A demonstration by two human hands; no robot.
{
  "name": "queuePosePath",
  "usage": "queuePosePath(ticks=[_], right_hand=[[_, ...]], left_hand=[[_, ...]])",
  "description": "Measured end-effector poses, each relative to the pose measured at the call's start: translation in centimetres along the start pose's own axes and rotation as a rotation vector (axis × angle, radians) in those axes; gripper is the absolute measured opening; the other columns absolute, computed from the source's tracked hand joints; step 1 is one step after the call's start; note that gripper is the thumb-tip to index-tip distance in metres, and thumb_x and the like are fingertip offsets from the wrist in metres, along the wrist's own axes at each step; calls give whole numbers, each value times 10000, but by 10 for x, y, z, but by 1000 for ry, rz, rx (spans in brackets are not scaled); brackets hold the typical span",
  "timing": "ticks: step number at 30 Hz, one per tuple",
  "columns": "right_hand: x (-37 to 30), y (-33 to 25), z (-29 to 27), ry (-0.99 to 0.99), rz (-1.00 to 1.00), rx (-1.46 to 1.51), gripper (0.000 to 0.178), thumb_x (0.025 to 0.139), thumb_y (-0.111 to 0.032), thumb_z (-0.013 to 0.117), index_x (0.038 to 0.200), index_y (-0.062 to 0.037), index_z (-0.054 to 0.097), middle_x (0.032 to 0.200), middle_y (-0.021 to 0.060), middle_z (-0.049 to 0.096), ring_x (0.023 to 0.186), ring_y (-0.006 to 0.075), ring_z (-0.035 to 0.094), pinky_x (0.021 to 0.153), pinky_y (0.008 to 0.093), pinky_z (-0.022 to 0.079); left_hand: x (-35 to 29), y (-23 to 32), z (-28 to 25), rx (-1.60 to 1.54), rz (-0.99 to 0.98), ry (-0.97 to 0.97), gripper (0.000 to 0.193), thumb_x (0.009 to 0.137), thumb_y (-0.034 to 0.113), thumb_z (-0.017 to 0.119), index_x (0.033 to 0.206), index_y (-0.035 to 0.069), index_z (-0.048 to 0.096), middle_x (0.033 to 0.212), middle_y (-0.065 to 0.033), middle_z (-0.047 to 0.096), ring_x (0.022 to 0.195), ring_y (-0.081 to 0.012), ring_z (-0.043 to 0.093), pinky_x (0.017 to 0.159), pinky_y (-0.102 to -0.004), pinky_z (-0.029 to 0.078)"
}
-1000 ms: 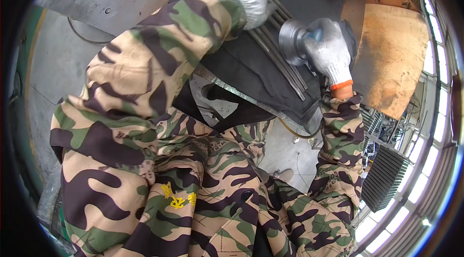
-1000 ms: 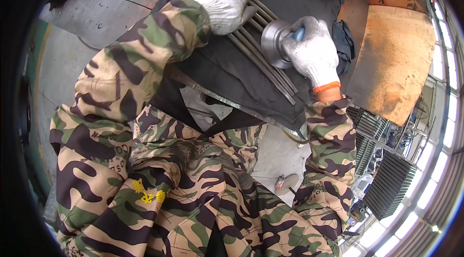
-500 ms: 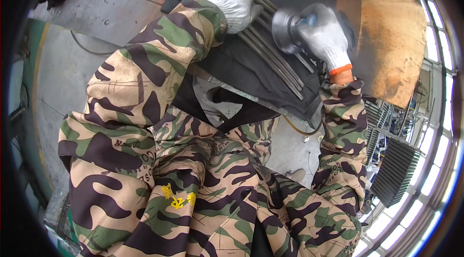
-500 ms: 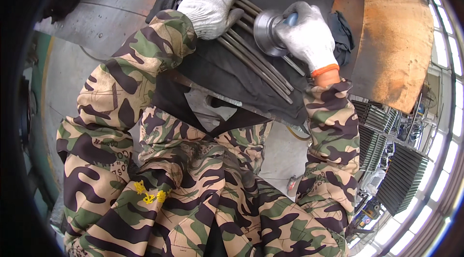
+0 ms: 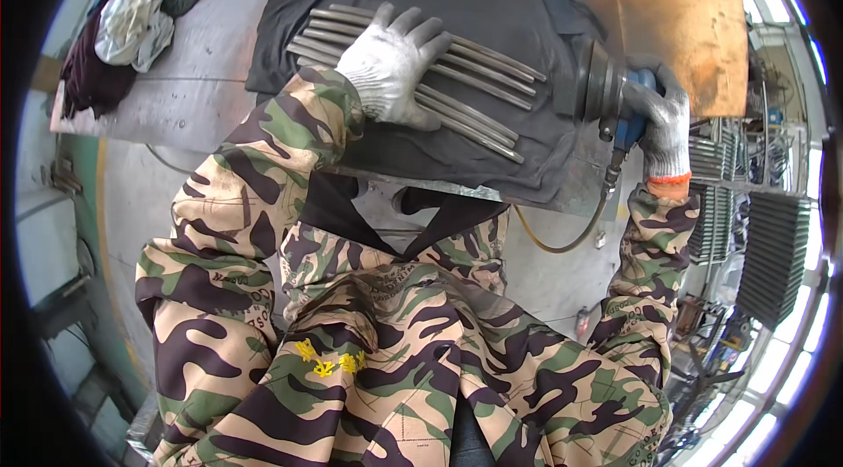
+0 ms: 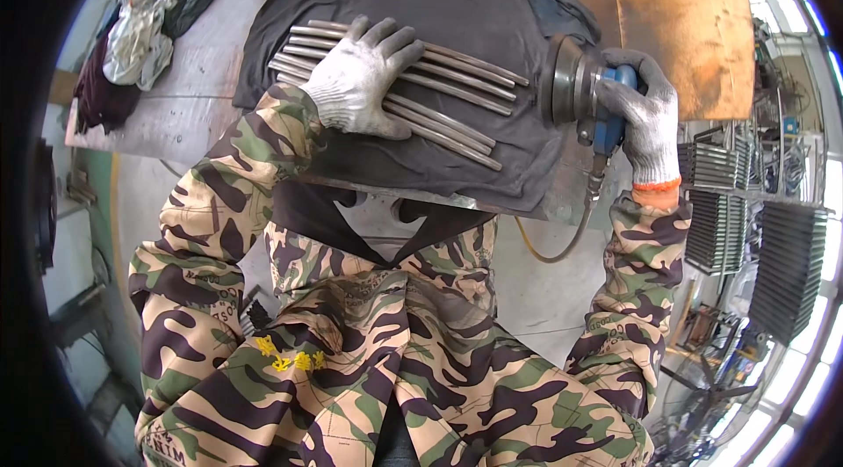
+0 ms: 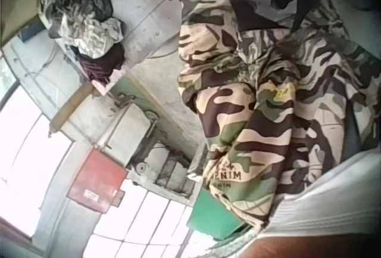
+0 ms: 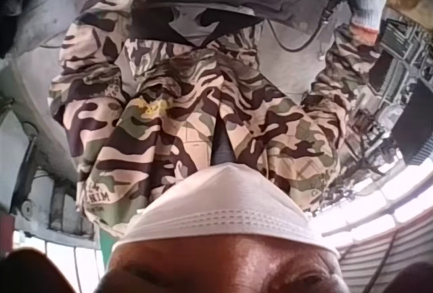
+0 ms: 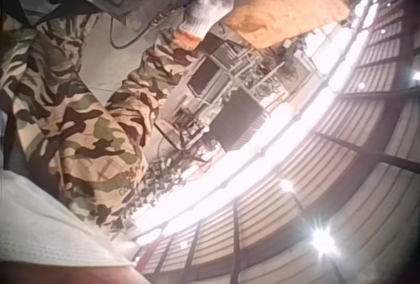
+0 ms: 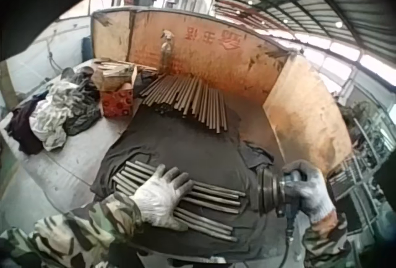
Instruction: Grind and smooth the surface of a bundle of metal tubes using an angle grinder.
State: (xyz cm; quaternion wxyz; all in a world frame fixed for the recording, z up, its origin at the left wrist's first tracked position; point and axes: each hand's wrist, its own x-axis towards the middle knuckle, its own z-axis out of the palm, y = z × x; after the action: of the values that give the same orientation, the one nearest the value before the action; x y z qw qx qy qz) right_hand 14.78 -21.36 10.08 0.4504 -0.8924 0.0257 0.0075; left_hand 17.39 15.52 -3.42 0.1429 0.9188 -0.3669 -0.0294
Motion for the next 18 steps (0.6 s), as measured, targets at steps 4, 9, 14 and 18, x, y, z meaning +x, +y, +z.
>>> queuePosePath(ticks=[4,9,14,18], right_hand=[[-28,18,-13,45,-3,29,443,799,-108,740,1225,5,687,1112,66,663,896,111,593,787,258,519],[-48,50,-36,34,106,283,466,806,-115,713,1249,23,672,1123,68,657,866,105,577,781,239,505],[-57,71,-47,51,119,480,512,826,-152,686,1284,74,640,1179,108,663,954,130,626,829,255,530],[-57,77,-42,11,174,637,562,804,-197,688,1297,67,633,1185,129,671,986,167,652,860,288,545]], left_hand=[[6,-5,2,50,18,-19,1051,729,620,790,1517,2,471,1551,-227,485,1483,-414,405,1251,-549,269],[15,-14,8,201,-37,47,1014,764,677,771,1479,13,500,1464,-200,567,1377,-367,531,1152,-526,379],[21,-14,1,287,-17,-29,903,871,585,729,1519,15,463,1543,-213,502,1444,-392,463,1201,-538,347],[22,-14,-7,233,-70,-88,855,936,540,670,1547,-5,422,1542,-236,479,1436,-453,427,1188,-597,326]])
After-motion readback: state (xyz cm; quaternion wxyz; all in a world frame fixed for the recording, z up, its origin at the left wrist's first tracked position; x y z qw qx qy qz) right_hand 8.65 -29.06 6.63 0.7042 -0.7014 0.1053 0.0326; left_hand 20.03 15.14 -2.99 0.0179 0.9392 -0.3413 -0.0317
